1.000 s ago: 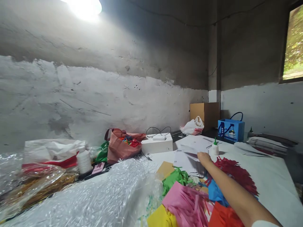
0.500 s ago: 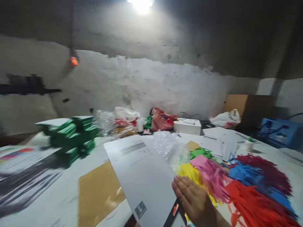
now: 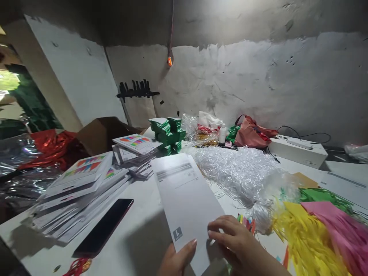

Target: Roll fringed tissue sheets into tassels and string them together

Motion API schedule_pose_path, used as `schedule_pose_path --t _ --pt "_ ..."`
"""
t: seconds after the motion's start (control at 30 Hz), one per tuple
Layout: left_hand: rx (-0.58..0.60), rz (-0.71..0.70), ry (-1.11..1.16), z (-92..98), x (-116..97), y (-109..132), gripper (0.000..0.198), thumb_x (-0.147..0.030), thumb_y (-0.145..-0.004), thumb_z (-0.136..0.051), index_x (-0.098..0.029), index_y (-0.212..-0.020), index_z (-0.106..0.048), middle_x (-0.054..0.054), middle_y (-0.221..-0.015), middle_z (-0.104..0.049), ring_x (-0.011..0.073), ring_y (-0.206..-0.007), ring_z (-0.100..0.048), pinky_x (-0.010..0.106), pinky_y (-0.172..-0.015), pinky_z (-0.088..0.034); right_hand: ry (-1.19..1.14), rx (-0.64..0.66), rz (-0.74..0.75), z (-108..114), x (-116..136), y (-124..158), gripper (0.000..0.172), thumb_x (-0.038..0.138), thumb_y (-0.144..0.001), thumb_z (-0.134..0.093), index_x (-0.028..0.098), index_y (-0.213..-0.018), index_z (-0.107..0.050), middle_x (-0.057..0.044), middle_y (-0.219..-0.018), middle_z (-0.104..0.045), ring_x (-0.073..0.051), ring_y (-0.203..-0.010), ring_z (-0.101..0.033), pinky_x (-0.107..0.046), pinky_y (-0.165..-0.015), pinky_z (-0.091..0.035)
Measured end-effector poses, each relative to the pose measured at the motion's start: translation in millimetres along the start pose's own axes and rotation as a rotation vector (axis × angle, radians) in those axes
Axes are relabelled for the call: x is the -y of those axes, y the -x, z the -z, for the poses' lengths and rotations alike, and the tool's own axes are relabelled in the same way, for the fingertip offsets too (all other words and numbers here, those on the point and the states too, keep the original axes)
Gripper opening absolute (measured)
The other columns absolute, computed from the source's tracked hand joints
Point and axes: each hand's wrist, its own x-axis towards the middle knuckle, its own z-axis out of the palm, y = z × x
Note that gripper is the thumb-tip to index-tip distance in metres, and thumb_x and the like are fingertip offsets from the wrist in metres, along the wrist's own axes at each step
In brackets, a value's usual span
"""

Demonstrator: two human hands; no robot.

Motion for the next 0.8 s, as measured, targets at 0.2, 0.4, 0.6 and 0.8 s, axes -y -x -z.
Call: schedule_pose_path --t 0.2,0.4,0.6,0.8 --pt "0.174 0.006 -0.110 -35.3 -24.4 -30.8 0.053 -0.040 -0.065 -0.087 -0.013 -0.110 -0.076 0.016 -0.107 -0.079 0.0404 -0.111 -0.066 0.053 -0.103 -0.045 0.082 -0.196 -0.054 1.3 -15.9 -1.3 0.021 0.019 -0.103 -0.047 0.018 -0.110 -0.067 -0.006 -0.085 -0.068 -0.017 -0.075 -0.062 -0.027 -0.065 -0.052" --pt "0.266 0.111 0.172 -48.5 -12.7 -41.0 0.061 -0.032 -0.063 -0.087 -0.014 -0.119 -0.072 0.016 -0.111 -0.077 0.0414 -0.116 -0.064 0.052 -0.105 -0.045 0.154 -0.165 -0.027 5.9 -23.2 -1.7 0.023 0.015 -0.103 -0.045 0.014 -0.106 -0.068 -0.007 -0.081 -0.067 -0.017 -0.075 -0.061 -0.028 -0.065 -0.054" --pt "0.274 0.019 0.144 -46.0 -3.7 -38.7 0.055 -0.034 -0.058 -0.092 -0.014 -0.107 -0.077 0.017 -0.111 -0.077 0.0421 -0.116 -0.063 0.052 -0.107 -0.042 0.220 -0.158 0.015 5.6 -24.7 -2.4 0.023 0.008 -0.100 -0.046 0.009 -0.110 -0.066 -0.011 -0.087 -0.070 -0.020 -0.079 -0.063 -0.032 -0.069 -0.056" --pt "0.214 0.007 0.034 -41.8 -4.5 -40.0 0.047 -0.039 -0.064 -0.089 -0.012 -0.102 -0.079 0.017 -0.103 -0.079 0.0399 -0.104 -0.068 0.054 -0.104 -0.044 0.192 -0.137 0.038 -1.8 -24.0 1.4 0.024 0.012 -0.103 -0.043 0.009 -0.110 -0.066 -0.010 -0.086 -0.070 -0.020 -0.079 -0.061 -0.032 -0.070 -0.054"
